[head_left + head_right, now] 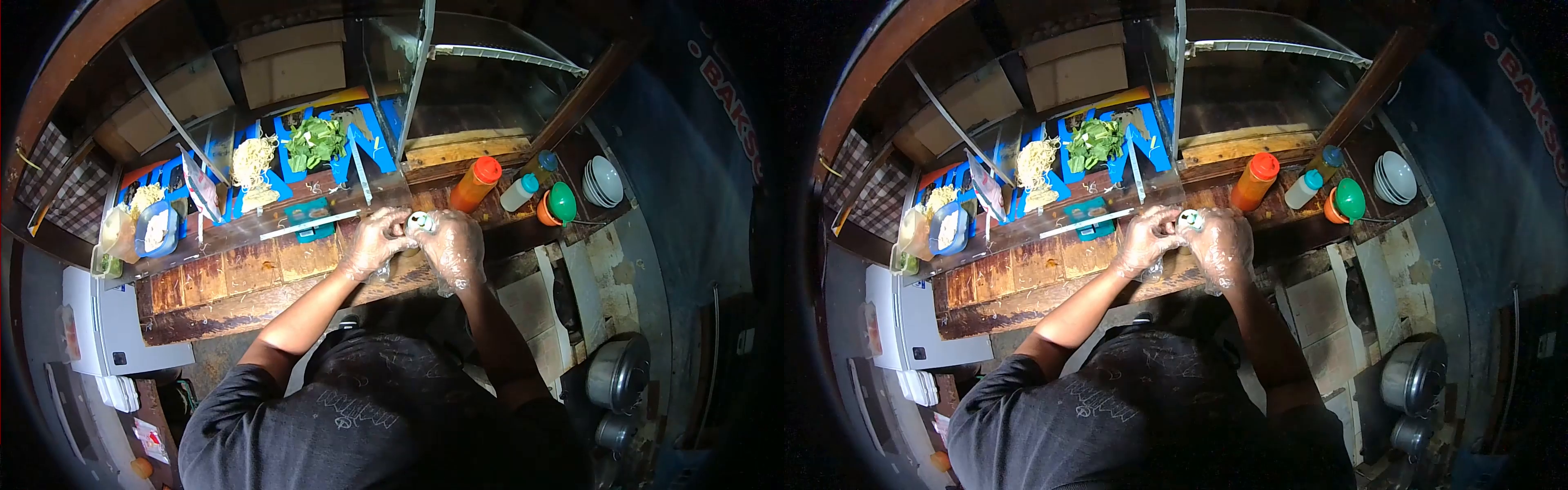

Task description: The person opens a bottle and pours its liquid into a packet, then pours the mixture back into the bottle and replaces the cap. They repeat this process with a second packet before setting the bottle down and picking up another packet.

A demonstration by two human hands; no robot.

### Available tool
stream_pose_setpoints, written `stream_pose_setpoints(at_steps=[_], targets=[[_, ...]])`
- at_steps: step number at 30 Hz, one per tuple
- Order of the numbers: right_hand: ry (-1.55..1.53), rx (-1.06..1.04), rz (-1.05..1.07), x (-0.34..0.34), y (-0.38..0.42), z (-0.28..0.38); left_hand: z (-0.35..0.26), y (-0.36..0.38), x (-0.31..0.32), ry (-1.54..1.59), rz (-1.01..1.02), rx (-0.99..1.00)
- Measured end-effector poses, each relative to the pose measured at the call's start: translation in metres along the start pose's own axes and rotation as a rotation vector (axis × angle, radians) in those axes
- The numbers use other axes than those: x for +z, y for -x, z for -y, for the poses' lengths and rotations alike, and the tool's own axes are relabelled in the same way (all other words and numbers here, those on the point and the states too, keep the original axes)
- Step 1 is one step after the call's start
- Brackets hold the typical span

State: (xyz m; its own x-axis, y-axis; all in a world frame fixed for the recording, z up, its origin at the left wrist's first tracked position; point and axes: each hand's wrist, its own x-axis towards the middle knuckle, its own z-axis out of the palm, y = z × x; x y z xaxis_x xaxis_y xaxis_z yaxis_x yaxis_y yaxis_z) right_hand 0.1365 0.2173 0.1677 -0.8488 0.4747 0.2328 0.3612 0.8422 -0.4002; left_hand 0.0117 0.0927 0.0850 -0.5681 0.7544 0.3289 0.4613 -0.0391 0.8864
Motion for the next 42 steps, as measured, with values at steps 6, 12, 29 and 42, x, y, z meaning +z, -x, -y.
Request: stream_pose_setpoints(at_steps=[6,12,29,42], targets=[[0.063,-0.104,0.0,-0.006,-0.004,-0.008,-0.003,-0.005,-0.008,-0.074,0.094,0.016],[-0.46,0.003,0.129,-0.011,-0.002,-0.032,-0.005,-0.006,-0.018,-0.106,0.167,0.032],[-1.187,0.171,0.158,0.089,0.026,-0.075,0.023,-0.003,-0.002,0.043,0.164,-0.156],[-1.061,0.155,0.256,-0.012,0.01,-0.061,-0.051,-0.038,0.004,0.273,0.066,-0.179]])
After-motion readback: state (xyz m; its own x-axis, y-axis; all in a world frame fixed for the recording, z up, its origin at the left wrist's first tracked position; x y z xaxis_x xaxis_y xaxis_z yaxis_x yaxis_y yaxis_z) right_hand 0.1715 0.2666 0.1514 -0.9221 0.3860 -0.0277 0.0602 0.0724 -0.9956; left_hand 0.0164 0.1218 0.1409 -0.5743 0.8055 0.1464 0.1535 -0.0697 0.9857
